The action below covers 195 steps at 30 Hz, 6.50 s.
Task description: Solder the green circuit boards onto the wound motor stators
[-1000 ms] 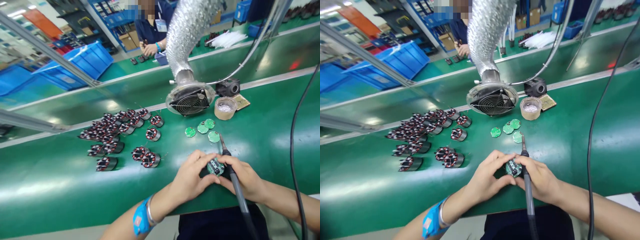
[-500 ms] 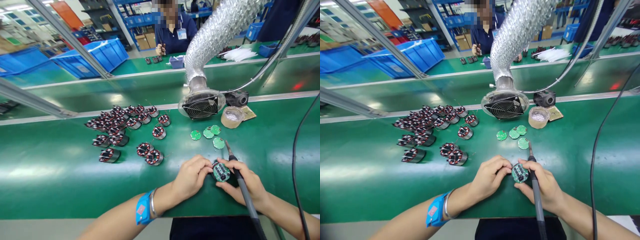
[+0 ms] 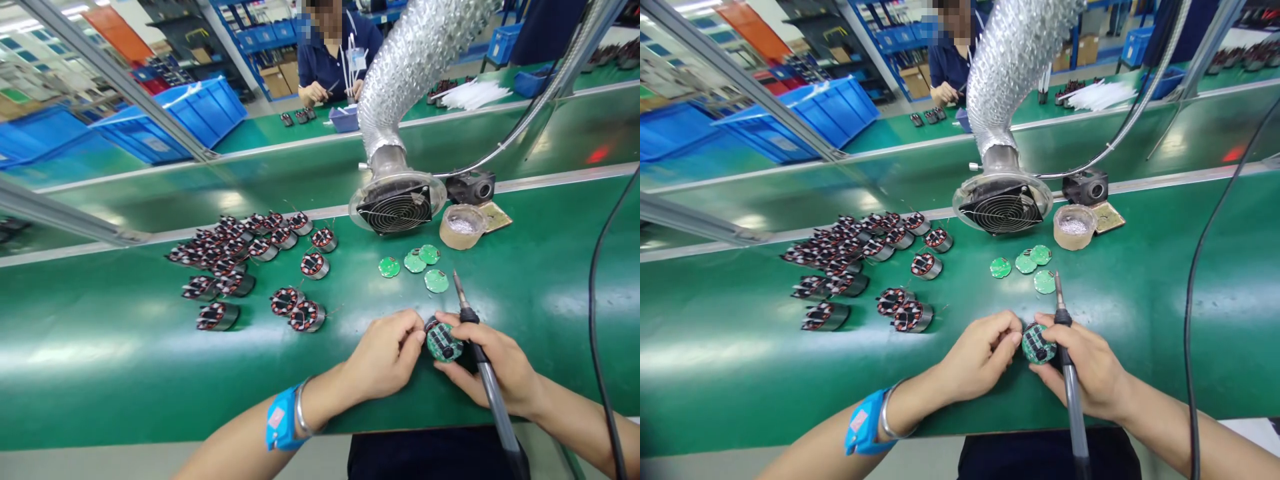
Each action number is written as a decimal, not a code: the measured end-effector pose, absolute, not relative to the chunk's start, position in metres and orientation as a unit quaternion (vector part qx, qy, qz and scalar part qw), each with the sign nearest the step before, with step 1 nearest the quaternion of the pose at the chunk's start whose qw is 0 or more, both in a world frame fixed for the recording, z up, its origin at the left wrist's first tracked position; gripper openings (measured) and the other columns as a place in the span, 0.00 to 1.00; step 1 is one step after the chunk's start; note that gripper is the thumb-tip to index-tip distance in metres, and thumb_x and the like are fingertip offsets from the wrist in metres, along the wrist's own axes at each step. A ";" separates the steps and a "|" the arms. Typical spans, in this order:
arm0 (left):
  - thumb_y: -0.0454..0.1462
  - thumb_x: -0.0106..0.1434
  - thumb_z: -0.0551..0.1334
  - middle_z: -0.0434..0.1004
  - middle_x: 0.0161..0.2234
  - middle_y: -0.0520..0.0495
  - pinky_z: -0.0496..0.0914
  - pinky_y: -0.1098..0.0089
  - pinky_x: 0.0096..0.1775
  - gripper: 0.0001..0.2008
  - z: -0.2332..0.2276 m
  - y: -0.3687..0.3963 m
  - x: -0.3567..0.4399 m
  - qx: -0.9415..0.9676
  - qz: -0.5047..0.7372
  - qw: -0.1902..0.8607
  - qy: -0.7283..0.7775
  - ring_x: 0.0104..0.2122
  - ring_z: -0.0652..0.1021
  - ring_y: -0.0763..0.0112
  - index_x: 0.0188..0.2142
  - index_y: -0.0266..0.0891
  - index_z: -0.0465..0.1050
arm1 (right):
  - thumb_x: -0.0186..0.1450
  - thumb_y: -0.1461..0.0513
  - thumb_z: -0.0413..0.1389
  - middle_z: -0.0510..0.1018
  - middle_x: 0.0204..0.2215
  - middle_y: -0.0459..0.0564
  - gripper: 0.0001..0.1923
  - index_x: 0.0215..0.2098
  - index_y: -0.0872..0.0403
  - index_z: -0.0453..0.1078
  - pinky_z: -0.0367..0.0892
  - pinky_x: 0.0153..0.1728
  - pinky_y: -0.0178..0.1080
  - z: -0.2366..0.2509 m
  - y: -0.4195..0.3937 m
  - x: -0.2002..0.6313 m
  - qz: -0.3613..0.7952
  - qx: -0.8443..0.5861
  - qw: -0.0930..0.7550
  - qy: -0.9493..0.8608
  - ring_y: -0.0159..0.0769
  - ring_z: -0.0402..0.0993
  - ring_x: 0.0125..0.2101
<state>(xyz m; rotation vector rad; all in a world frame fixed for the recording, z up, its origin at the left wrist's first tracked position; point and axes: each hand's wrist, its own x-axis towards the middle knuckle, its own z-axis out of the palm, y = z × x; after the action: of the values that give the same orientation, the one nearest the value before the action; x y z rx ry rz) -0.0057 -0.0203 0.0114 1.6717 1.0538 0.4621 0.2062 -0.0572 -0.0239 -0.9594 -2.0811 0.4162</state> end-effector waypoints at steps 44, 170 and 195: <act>0.47 0.51 0.71 0.72 0.24 0.52 0.74 0.73 0.27 0.21 -0.011 -0.009 -0.001 0.463 0.251 0.730 0.436 0.22 0.76 0.76 0.31 0.33 0.67 | 0.63 0.56 0.61 0.80 0.40 0.54 0.23 0.52 0.53 0.60 0.78 0.38 0.38 -0.032 -0.056 0.209 0.159 -0.422 0.386 -0.805 0.40 0.81 0.37; 0.45 0.56 0.69 0.71 0.56 0.37 0.70 0.59 0.54 0.39 0.002 -0.029 -0.001 0.861 0.284 0.280 0.315 0.54 0.73 0.57 0.63 0.41 0.57 | 0.64 0.59 0.56 0.75 0.50 0.65 0.26 0.56 0.58 0.54 0.75 0.48 0.44 -0.028 -0.059 0.200 0.195 -0.386 0.383 -0.816 0.47 0.74 0.51; 0.55 0.53 0.67 0.70 0.25 0.50 0.69 0.76 0.32 0.26 -0.012 -0.028 0.015 0.366 0.292 0.804 0.366 0.25 0.70 0.78 0.32 0.30 0.75 | 0.55 0.68 0.53 0.79 0.41 0.53 0.19 0.45 0.51 0.62 0.74 0.38 0.37 -0.004 -0.040 0.188 0.245 -0.441 0.352 -0.788 0.39 0.78 0.40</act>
<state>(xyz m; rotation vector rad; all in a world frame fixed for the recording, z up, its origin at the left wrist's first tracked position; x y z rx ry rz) 0.0148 -0.0278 -0.0120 0.7828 0.7841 0.6252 0.1876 -0.0397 -0.0036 -1.1409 -2.0390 0.6348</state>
